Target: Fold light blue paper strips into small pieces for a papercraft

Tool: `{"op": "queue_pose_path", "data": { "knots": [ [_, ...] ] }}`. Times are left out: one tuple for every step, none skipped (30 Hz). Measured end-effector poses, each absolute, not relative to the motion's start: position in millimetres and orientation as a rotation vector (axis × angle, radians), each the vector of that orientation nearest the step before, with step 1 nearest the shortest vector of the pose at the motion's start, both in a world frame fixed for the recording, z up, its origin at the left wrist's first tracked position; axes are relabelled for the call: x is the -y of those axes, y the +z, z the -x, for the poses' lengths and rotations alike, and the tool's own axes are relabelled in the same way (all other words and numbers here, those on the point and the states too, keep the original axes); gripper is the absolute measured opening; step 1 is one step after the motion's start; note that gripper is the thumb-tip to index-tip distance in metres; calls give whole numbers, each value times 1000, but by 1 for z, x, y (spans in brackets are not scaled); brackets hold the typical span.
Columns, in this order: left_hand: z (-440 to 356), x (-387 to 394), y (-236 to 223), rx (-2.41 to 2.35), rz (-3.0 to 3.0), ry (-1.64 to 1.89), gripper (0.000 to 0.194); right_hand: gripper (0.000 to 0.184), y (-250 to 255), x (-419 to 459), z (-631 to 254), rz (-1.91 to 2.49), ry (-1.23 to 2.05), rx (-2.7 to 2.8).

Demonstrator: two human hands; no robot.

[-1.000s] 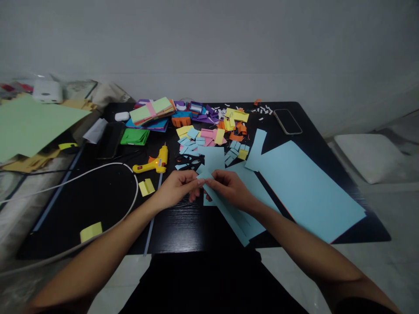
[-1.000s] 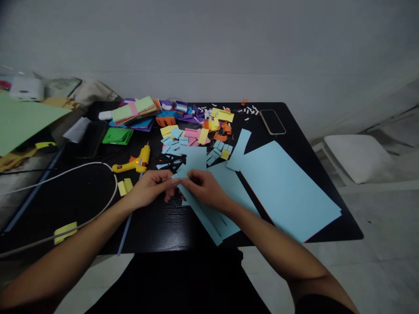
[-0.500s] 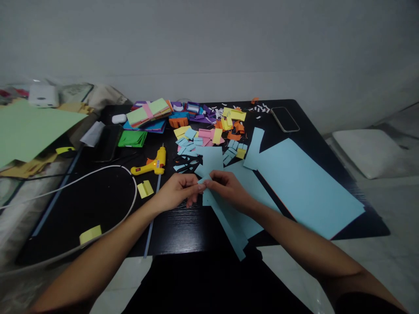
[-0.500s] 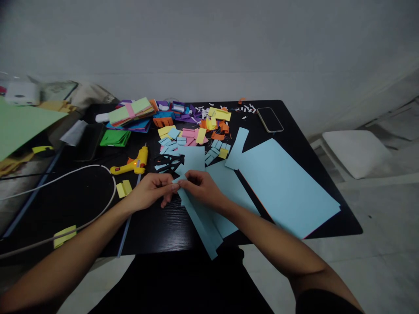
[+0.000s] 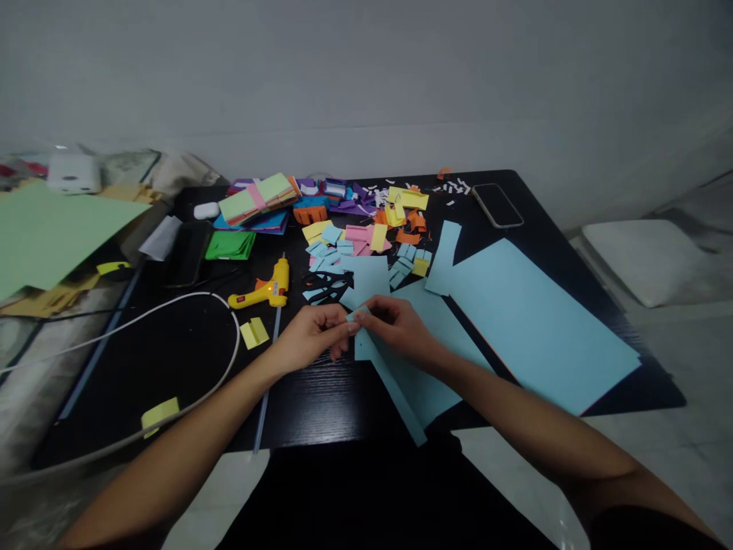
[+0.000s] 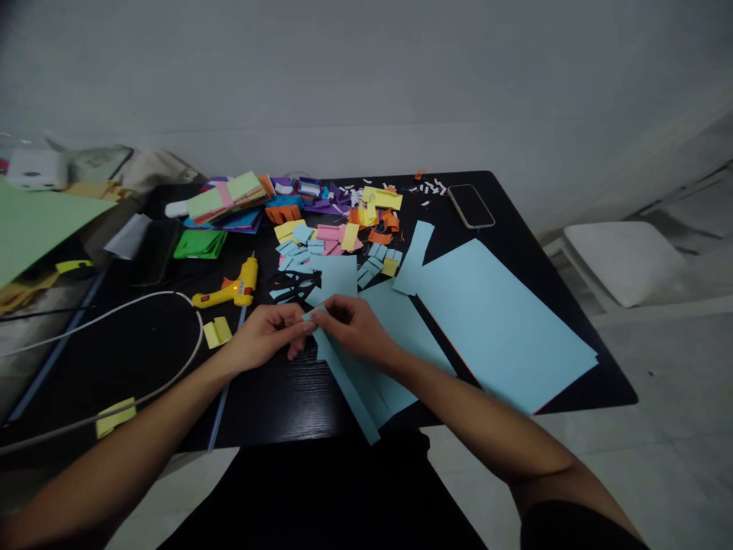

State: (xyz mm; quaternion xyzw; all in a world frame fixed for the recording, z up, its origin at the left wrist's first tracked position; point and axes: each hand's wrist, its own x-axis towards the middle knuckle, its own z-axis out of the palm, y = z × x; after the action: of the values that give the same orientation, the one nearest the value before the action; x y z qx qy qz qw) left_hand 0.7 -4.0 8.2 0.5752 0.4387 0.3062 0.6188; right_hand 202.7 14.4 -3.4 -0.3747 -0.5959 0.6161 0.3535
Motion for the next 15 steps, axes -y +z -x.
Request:
{"op": "queue_pose_path", "data": {
  "knots": [
    [-1, 4, 8, -1012, -1324, 713, 40, 33, -4, -15, -203, 973, 1604, 1551],
    [-1, 4, 7, -1015, -1326, 726, 41, 34, -4, -16, -204, 975, 1613, 1562],
    [-1, 4, 6, -1019, -1333, 738, 41, 35, -4, -16, -204, 978, 1618, 1572],
    [-1, 4, 6, -1025, -1350, 746, 41, 36, -5, -17, -205, 984, 1621, 1578],
    [0, 4, 6, -1033, -1377, 754, 40, 36, -5, -17, -205, 991, 1619, 1576],
    [0, 3, 5, -1043, -1413, 768, 38, 37, -6, -17, -205, 999, 1612, 1564],
    [1, 3, 5, -1055, -1455, 791, 34, 37, -6, -17, -205, 1006, 1609, 1544],
    [3, 3, 4, -1069, -1500, 830, 29, 38, -6, -16, -204, 1010, 1616, 1517],
    [4, 2, 4, -1081, -1546, 882, 24, 37, -7, -16, -204, 1013, 1632, 1486],
    [6, 2, 3, -1090, -1592, 947, 21, 37, -7, -15, -204, 1013, 1659, 1453],
    [7, 1, 3, -1094, -1646, 1014, 23, 37, -7, -15, -203, 1013, 1694, 1423],
    [9, 1, 2, -1095, -1710, 1071, 26, 36, -7, -15, -203, 1013, 1727, 1398],
    [10, 1, 2, -1094, -1781, 1116, 28, 36, -7, -15, -203, 1015, 1743, 1382],
    [10, 1, 2, -1093, -1851, 1151, 27, 36, -7, -15, -203, 1017, 1737, 1376],
    [11, 1, 2, -1090, -1915, 1173, 25, 35, -7, -14, -203, 1016, 1719, 1377]
  ]
}}
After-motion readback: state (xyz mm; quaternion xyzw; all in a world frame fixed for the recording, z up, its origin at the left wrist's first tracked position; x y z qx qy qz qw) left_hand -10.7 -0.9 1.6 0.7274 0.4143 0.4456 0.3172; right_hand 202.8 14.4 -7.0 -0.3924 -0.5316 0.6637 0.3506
